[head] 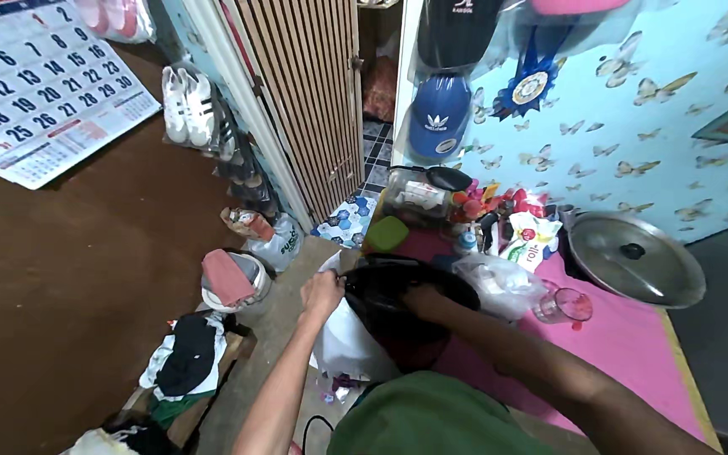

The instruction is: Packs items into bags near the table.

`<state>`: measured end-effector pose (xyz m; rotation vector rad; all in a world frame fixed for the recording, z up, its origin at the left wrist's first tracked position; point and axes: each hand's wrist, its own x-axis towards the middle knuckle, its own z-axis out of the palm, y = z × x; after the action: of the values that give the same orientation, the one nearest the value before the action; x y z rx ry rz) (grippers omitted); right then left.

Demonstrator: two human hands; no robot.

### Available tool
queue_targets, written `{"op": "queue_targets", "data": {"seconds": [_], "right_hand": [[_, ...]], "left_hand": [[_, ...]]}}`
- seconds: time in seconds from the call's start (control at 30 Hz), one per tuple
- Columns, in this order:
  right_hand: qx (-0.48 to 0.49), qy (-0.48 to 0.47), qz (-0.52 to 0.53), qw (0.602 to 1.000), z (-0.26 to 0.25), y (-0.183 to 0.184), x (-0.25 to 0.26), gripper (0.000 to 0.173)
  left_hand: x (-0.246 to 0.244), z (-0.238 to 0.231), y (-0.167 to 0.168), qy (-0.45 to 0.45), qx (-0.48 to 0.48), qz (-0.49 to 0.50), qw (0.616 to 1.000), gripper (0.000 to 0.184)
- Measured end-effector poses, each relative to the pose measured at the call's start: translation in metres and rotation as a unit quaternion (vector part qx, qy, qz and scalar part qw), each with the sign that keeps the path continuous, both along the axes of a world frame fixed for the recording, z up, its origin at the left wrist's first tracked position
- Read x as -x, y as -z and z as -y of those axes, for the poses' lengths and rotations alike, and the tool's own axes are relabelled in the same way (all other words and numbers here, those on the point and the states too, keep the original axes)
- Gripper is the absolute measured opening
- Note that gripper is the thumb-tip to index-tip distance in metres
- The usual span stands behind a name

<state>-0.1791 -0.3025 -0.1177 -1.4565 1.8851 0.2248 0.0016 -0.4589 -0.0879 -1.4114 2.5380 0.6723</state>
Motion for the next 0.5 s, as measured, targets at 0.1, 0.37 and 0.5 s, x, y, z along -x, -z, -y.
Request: {"op": "queue_targets", "data": {"seconds": [0.1,0.37,0.5], "right_hand": [[0.045,0.028,0.071,0.996,0.024,-0.012,0.009,0.036],[0.143,0.259,0.299,0.907,0.08,0.045,-0.041,0.036],[0.153,0.34,0.342,0.862,0.083,0.057,-0.034,0.032]], "left_hand": [[-0.001,0.003,-0.015,-0.024,0.017,-0.048,0.998,0.027],[0.002,0.01,-0.003,0.012,-0.013,-0.03,0.999,0.056],[0.004,0.013,0.021,0.011,-0.037,-0.025,0.999,0.03]]}}
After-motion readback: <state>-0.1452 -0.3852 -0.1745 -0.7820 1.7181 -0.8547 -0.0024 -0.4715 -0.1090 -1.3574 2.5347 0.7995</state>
